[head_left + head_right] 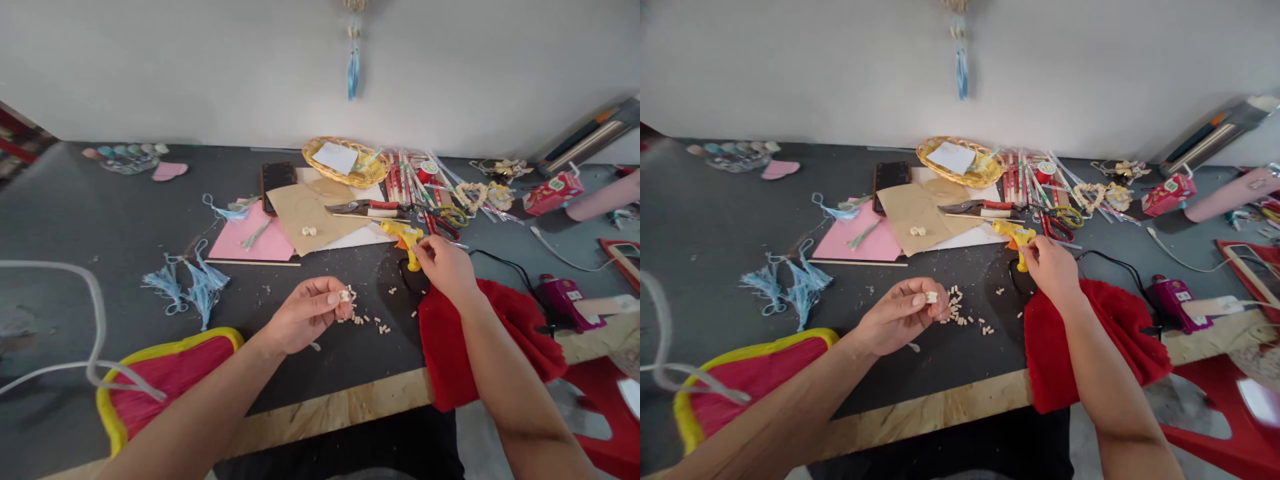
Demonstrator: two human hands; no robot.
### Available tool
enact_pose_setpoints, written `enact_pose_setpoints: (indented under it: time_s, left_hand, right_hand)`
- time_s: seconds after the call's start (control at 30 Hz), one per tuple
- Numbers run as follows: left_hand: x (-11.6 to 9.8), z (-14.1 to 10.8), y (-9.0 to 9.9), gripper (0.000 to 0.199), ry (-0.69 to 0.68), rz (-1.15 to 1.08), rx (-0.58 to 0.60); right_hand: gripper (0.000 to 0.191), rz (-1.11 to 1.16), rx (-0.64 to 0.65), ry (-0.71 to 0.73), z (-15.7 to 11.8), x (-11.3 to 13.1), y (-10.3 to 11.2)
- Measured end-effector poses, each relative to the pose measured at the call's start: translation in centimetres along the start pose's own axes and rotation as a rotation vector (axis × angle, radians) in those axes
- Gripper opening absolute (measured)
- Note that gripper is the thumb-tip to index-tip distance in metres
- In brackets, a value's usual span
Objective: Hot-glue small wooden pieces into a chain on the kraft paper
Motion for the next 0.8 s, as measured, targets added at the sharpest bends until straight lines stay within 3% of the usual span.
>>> enact_pose_setpoints:
  time_s: [0.17,0.4,0.6,0.8]
  left_hand:
    - [0.0,0.0,0.1,0.021,0.003,0.028,-0.017]
    - [0.0,0.1,-0.1,0.019,0.010,0.021,-0.003]
    - [0.0,0.0,-0.1,0.022,0.006,0.019,-0.002]
    - [-0.1,0.1,-0.2,0.020,-0.001,-0.003,0.017]
  right_hand:
    - [0.033,-0.073,0.203,-0.108,0.1,-0.6,-1.0]
    - [0.039,-0.008,0.263,-0.247,0.4,-1.1,-1.3]
    - [0.032,0.110,0.158,-0.253,0.6,-2.2,-1.6]
    - [0.035,0.744,-0.133,-0.341,0.5,-3.0,-1.6]
Point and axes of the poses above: each hand's wrist, its own z-axis towards the middle knuckle, its own y-axis out of the back of the hand, x = y × z, the point moved 6 cm from there along z, towards the middle knuckle, and after that the axes turned 7 degrees about y, right-handed, at the moved point
